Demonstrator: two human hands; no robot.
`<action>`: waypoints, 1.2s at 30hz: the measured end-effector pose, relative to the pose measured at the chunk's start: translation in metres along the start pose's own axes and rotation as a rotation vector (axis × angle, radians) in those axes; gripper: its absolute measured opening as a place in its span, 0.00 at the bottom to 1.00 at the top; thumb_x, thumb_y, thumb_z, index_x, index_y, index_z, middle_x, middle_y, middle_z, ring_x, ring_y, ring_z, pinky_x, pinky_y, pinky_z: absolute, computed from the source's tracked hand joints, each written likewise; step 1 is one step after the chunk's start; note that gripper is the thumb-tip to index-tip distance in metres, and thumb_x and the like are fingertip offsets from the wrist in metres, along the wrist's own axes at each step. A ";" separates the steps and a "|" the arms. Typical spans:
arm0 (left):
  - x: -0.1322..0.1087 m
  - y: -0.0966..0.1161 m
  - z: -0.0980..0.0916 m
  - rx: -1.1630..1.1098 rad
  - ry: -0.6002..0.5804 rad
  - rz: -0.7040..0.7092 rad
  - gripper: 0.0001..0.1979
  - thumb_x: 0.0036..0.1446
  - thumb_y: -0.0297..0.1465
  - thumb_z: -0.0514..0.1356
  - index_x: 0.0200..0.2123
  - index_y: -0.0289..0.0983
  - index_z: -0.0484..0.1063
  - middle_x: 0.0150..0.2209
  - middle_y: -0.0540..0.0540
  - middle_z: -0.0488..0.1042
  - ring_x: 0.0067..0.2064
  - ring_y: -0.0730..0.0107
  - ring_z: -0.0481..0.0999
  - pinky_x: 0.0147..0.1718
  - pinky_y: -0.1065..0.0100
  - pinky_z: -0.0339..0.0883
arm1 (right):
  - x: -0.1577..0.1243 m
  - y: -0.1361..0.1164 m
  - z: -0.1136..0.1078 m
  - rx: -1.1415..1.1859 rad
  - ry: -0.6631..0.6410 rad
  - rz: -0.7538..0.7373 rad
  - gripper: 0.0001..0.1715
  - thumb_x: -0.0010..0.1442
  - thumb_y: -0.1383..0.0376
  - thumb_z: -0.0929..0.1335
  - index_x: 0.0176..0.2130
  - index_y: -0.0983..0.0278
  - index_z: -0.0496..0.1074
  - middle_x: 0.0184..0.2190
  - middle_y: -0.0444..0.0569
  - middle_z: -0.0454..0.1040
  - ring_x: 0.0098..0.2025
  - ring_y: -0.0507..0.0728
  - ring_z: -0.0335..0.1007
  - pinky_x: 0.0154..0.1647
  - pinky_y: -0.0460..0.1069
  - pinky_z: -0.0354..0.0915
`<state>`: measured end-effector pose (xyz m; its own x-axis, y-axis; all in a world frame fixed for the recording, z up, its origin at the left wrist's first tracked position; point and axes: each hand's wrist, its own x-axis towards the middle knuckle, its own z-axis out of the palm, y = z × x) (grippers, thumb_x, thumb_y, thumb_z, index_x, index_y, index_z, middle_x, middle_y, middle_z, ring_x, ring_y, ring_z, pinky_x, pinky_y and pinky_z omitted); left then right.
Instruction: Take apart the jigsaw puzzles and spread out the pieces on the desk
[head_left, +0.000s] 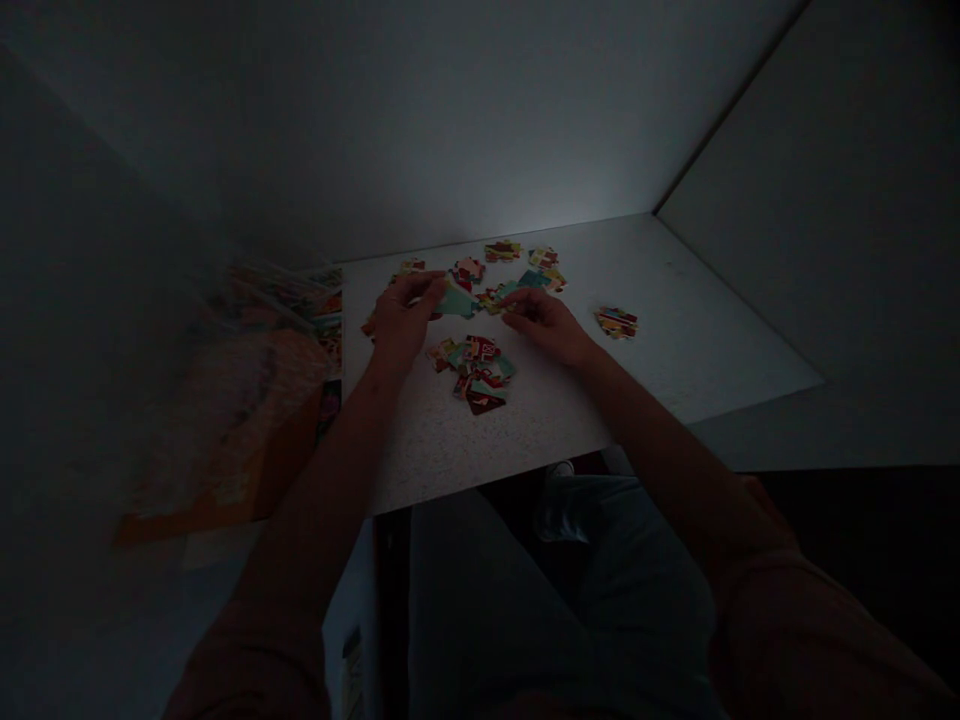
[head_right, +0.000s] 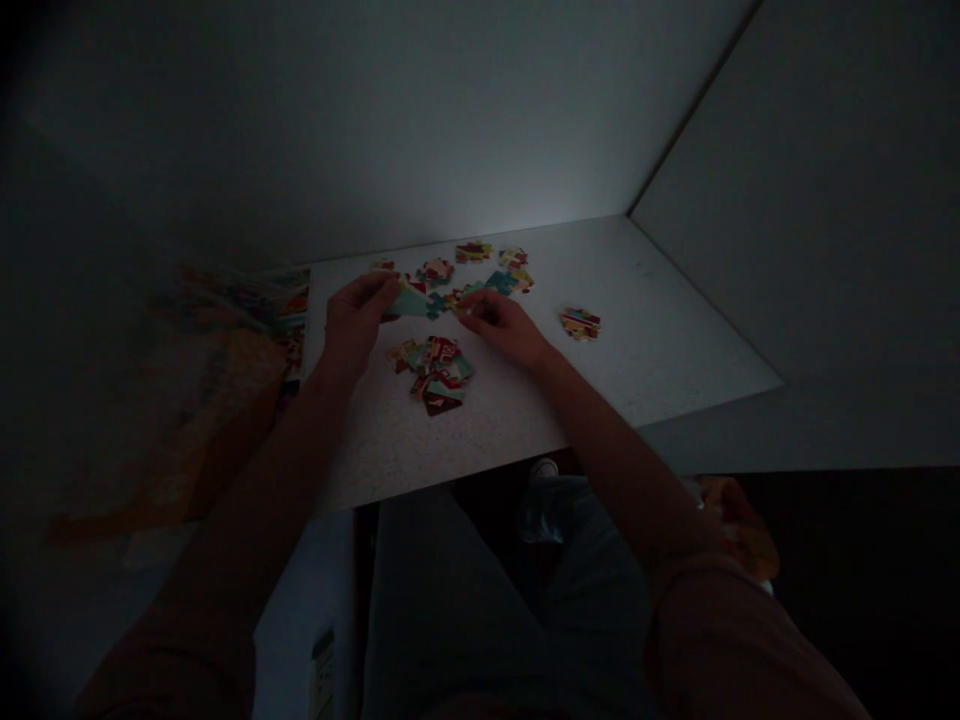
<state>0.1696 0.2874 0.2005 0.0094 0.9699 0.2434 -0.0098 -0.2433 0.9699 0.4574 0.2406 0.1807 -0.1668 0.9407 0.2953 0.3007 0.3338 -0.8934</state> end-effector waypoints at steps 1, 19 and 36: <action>-0.001 0.001 0.001 0.005 -0.012 -0.001 0.20 0.66 0.50 0.81 0.50 0.43 0.90 0.52 0.41 0.91 0.51 0.56 0.90 0.42 0.63 0.90 | 0.001 0.001 -0.001 -0.017 0.052 -0.012 0.37 0.68 0.27 0.81 0.52 0.52 0.84 0.32 0.41 0.71 0.35 0.59 0.65 0.38 0.56 0.64; -0.002 -0.001 -0.004 0.676 0.077 0.217 0.02 0.73 0.32 0.70 0.43 0.43 0.83 0.49 0.41 0.87 0.51 0.51 0.85 0.63 0.49 0.79 | 0.001 0.004 -0.009 -0.889 0.223 0.243 0.36 0.80 0.45 0.73 0.75 0.59 0.82 0.70 0.70 0.79 0.74 0.83 0.73 0.75 0.78 0.65; -0.007 -0.005 -0.002 0.602 0.023 0.276 0.08 0.72 0.40 0.70 0.39 0.46 0.79 0.49 0.39 0.84 0.57 0.43 0.82 0.74 0.41 0.74 | 0.006 0.012 -0.003 -0.882 0.240 0.245 0.46 0.75 0.33 0.77 0.75 0.59 0.82 0.74 0.72 0.75 0.77 0.89 0.69 0.79 0.85 0.61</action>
<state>0.1680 0.2815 0.1937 0.0649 0.8692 0.4901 0.5519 -0.4405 0.7081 0.4629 0.2509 0.1730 0.1632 0.9452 0.2829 0.9198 -0.0420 -0.3902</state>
